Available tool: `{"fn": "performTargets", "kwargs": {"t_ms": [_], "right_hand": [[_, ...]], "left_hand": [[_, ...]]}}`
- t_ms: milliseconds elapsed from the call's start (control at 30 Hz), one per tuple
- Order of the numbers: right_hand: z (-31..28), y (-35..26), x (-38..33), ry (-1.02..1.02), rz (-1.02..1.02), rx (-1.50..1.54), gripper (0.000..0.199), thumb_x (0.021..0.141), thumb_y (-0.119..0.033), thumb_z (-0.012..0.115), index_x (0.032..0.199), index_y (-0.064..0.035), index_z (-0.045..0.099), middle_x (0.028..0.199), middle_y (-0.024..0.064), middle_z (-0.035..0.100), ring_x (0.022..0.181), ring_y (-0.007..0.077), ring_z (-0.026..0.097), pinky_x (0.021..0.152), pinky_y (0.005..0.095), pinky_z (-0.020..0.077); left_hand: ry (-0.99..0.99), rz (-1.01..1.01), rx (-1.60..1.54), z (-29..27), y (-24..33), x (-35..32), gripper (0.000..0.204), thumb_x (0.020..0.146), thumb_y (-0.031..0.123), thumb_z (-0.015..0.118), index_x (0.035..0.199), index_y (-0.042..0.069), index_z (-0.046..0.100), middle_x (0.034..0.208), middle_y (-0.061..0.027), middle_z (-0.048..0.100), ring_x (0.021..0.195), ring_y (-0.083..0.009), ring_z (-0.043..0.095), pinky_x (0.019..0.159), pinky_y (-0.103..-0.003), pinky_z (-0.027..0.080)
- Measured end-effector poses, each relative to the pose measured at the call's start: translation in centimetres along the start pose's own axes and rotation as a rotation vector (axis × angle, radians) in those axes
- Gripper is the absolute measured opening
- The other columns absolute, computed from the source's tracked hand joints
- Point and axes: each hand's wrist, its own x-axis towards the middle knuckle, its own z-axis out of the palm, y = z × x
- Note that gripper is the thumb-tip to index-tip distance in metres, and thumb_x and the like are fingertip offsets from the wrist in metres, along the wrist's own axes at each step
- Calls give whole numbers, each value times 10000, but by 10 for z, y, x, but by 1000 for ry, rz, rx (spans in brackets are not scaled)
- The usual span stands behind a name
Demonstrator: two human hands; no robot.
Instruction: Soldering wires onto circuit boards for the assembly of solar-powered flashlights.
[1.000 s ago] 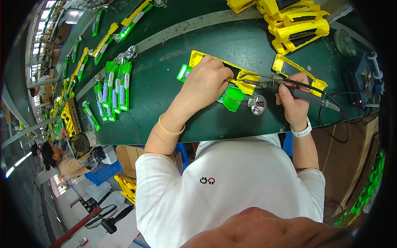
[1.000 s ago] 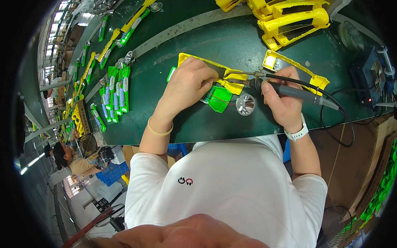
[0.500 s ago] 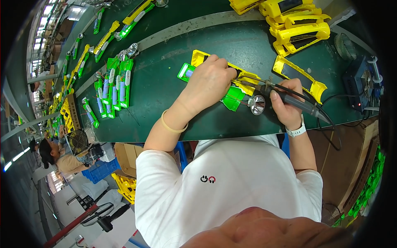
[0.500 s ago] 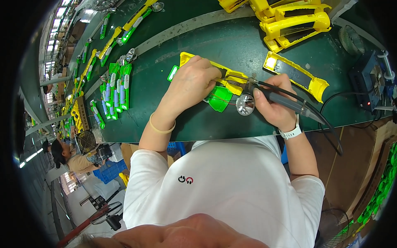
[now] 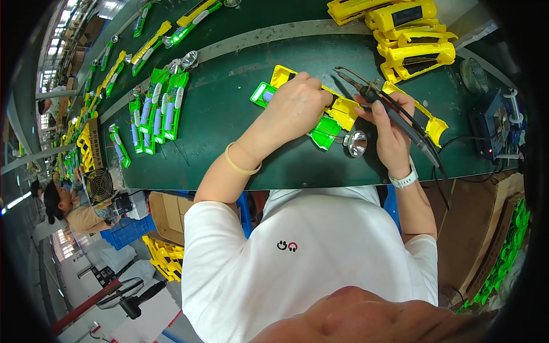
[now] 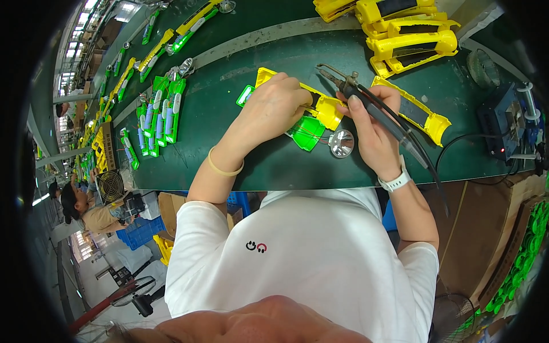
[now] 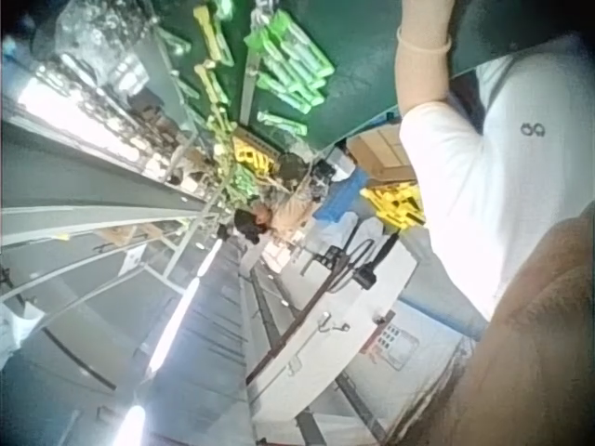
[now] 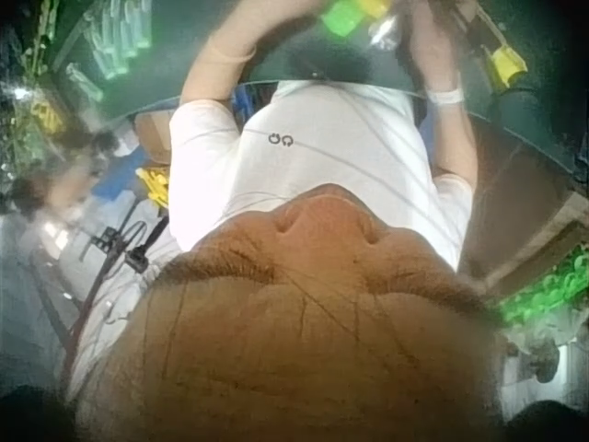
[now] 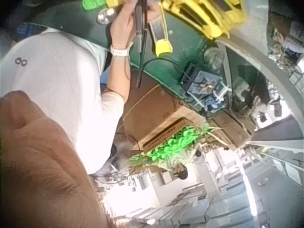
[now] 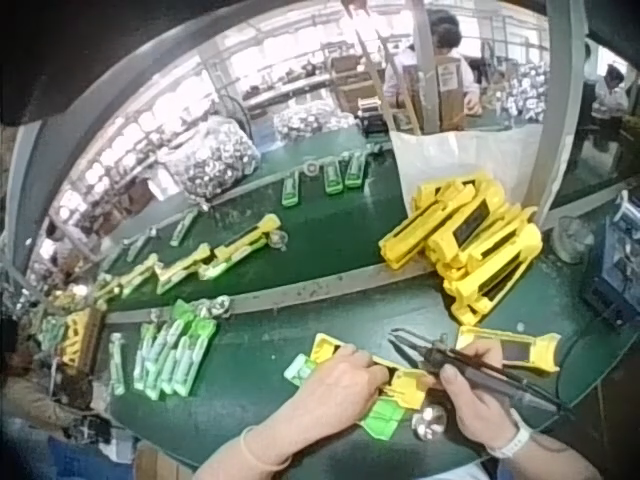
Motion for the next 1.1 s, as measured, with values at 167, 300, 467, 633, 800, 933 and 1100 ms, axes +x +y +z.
{"fn": "performTargets", "kwargs": {"t_ms": [167, 300, 467, 633, 800, 933, 1100], "right_hand": [[-9, 1, 4, 3, 25, 10, 233, 916, -98, 500, 1042, -21, 319, 937, 139, 556, 865, 231, 641, 720, 286, 542], [-16, -2, 5, 3, 28, -5, 230, 916, -102, 500, 1041, -27, 323, 935, 144, 568, 836, 211, 646, 664, 266, 538], [-23, 6, 6, 13, 25, -14, 235, 910, -116, 521, 1043, -27, 349, 914, 123, 572, 779, 163, 633, 610, 223, 507], [-30, 4, 4, 127, -52, -37, 262, 878, -128, 579, 1036, -41, 389, 839, 78, 554, 665, 106, 548, 572, 216, 438], [-18, -7, -2, 128, -36, 71, 280, 859, -113, 597, 1039, -64, 387, 788, 58, 533, 607, 103, 519, 533, 208, 422], [5, -12, -2, 142, 56, 158, 271, 860, -78, 584, 1029, -76, 373, 774, 53, 526, 567, 97, 506, 490, 212, 407], [23, -2, 6, 86, 24, 29, 259, 843, -36, 597, 968, -49, 370, 776, 49, 508, 588, 93, 527, 514, 215, 436]], "left_hand": [[-20, 10, 13, 8, 5, 4, 70, 691, 71, 617, 754, 56, 646, 715, -85, 551, 745, -254, 531, 668, -361, 455], [-54, 17, -83, 6, 8, 4, 126, 694, 81, 647, 815, 48, 656, 764, -83, 592, 782, -266, 553, 722, -360, 455], [90, -68, -340, -23, -4, -9, 192, 722, 112, 695, 891, 32, 652, 826, -68, 632, 725, -166, 593, 646, -285, 470], [37, -604, -1377, -31, 3, -30, 200, 796, 19, 631, 979, 0, 553, 824, -74, 632, 673, -122, 612, 574, -220, 494], [303, -621, -1736, -20, 6, -31, 206, 802, -33, 607, 993, -20, 529, 830, -122, 637, 709, -188, 652, 561, -254, 534], [266, -570, -1334, -19, -16, -32, 156, 806, -9, 618, 956, -16, 577, 822, -106, 651, 659, -145, 631, 521, -225, 508], [242, -118, -248, -21, -48, -14, 83, 745, 60, 660, 826, 72, 668, 689, -52, 619, 629, -194, 591, 556, -283, 478]]}}
